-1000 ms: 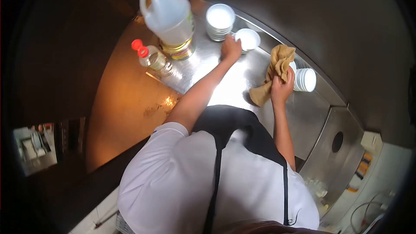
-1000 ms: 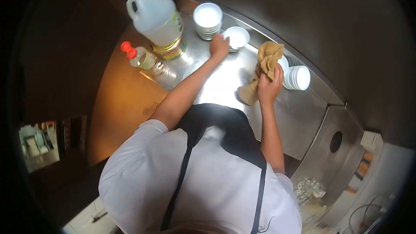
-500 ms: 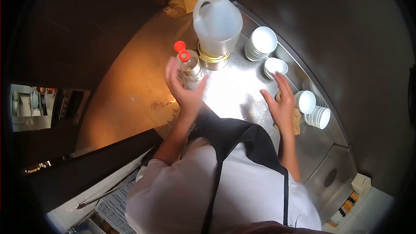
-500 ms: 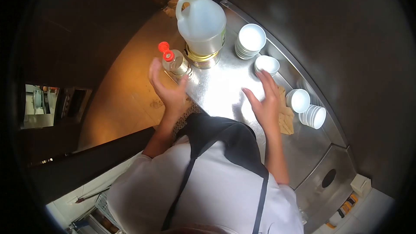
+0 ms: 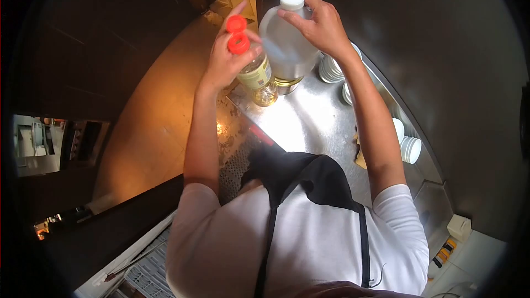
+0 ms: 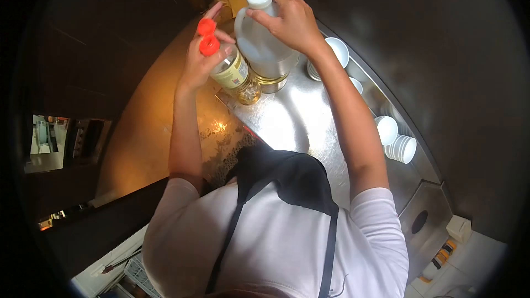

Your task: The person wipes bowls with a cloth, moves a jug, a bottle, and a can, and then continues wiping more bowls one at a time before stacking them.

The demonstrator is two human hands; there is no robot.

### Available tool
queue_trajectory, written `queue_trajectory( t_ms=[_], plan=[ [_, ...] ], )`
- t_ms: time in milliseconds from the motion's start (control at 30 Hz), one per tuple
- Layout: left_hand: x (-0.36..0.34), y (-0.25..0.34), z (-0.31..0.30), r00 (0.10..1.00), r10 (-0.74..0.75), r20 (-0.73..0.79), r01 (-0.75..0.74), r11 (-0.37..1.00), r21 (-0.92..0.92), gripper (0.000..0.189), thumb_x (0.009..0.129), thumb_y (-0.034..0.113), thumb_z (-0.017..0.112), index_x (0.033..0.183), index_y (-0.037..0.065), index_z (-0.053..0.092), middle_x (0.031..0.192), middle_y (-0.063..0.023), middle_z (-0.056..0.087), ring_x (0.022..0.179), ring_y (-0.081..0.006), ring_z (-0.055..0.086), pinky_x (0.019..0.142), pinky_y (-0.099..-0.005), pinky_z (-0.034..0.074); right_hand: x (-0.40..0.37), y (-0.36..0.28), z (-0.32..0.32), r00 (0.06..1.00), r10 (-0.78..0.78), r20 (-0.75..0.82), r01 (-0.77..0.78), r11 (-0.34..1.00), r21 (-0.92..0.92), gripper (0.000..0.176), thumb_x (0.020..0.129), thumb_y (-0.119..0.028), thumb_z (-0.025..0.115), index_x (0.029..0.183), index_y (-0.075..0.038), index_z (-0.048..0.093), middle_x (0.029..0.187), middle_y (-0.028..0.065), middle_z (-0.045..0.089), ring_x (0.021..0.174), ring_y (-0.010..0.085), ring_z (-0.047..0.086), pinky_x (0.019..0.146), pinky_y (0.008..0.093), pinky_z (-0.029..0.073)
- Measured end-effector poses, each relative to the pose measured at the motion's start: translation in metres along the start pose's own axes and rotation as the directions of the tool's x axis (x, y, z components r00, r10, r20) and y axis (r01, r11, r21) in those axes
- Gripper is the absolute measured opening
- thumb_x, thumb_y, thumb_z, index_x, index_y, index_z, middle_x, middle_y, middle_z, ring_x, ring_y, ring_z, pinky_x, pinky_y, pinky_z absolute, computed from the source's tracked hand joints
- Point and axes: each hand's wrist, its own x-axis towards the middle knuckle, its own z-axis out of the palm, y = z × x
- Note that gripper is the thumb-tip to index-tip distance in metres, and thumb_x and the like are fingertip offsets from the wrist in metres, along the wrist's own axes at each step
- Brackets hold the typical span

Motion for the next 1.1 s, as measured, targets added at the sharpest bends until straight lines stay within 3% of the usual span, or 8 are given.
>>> queue_trajectory(
  t_ms=[167,300,433,567,633,733,867,1100],
  plan=[
    [0.013,0.045,-0.031,0.956,-0.181,0.23,0.213,0.969,-0.126,0.019,0.085,0.017,0.077,0.094,0.002,0.072,0.117,-0.0096,0.067,0.107,-0.0227,0.064,0.097,-0.0378,0.049,0.01,-0.027,0.02,0.992,-0.122,0.046,0.103,0.951,0.29,0.037,0.09,-0.03,0.081,0.116,-0.006,0.073,0.097,0.006,0.076,0.085,0.0169,0.073,0.081,0.0298,0.057],
    [-0.021,0.053,-0.063,0.928,-0.312,0.202,0.366,0.862,-0.35,0.021,0.086,0.019,0.075,0.097,0.002,0.072,0.108,-0.0089,0.07,0.109,-0.0216,0.066,0.1,-0.0373,0.048,0.009,-0.04,0.041,0.921,-0.385,0.056,0.364,0.905,0.221,0.044,0.092,-0.03,0.08,0.125,-0.002,0.072,0.119,0.0128,0.073,0.111,0.0231,0.069,0.097,0.0332,0.052],
    [-0.095,0.067,-0.116,0.912,-0.408,-0.051,0.381,0.885,-0.267,0.032,0.082,0.025,0.072,0.1,-0.001,0.069,0.116,-0.0172,0.069,0.119,-0.0294,0.064,0.108,-0.044,0.044,-0.02,-0.008,0.037,0.995,0.024,-0.098,0.006,0.955,0.296,0.038,0.098,-0.03,0.07,0.126,-0.003,0.072,0.122,0.0152,0.073,0.115,0.0293,0.069,0.102,0.0378,0.051],
    [-0.162,0.078,-0.153,0.884,-0.369,-0.288,0.337,0.928,-0.157,0.028,0.083,0.02,0.069,0.1,-0.002,0.068,0.121,-0.0189,0.064,0.119,-0.0309,0.062,0.111,-0.0485,0.041,-0.112,0.091,0.069,0.835,0.522,-0.173,-0.538,0.841,-0.059,0.038,0.094,-0.029,0.068,0.119,-0.001,0.073,0.108,0.0205,0.076,0.101,0.0339,0.075,0.092,0.0425,0.056],
    [-0.197,0.068,-0.155,0.832,-0.391,-0.394,0.359,0.92,-0.155,0.021,0.082,0.014,0.071,0.098,0.0,0.07,0.125,-0.0174,0.065,0.119,-0.0284,0.063,0.11,-0.0477,0.042,-0.152,0.121,0.088,0.806,0.564,-0.181,-0.59,0.792,-0.159,0.037,0.093,-0.026,0.066,0.115,0.004,0.072,0.102,0.0213,0.077,0.091,0.0321,0.077,0.08,0.0413,0.06],
    [-0.228,0.059,-0.142,0.707,-0.516,-0.483,0.571,0.82,-0.04,0.013,0.086,0.004,0.07,0.098,0.001,0.072,0.115,-0.012,0.068,0.111,-0.0229,0.064,0.104,-0.0399,0.047,-0.154,0.139,0.101,0.566,0.816,0.113,-0.815,0.534,0.224,0.037,0.095,-0.023,0.062,0.113,0.008,0.068,0.099,0.0221,0.075,0.081,0.0314,0.077,0.064,0.0403,0.063],
    [-0.25,0.046,-0.123,0.639,-0.574,-0.512,0.671,0.742,0.005,0.009,0.087,0.003,0.07,0.096,0.0,0.073,0.102,-0.007,0.071,0.097,-0.0162,0.067,0.09,-0.0308,0.052,-0.14,0.152,0.106,0.509,0.797,0.325,-0.853,0.416,0.316,0.045,0.095,-0.021,0.06,0.125,0.012,0.056,0.109,0.0264,0.074,0.078,0.0336,0.077,0.059,0.0406,0.065],
    [-0.302,0.073,-0.089,0.491,-0.639,-0.592,0.715,0.684,-0.146,0.014,0.08,-0.001,0.07,0.094,0.0,0.074,0.094,-0.0081,0.072,0.09,-0.0167,0.068,0.086,-0.0314,0.054,-0.149,0.18,0.091,0.567,0.713,0.414,-0.82,0.535,0.202,0.034,0.088,-0.021,0.065,0.105,0.009,0.068,0.089,0.018,0.074,0.071,0.0279,0.076,0.059,0.0404,0.067]
  ],
)
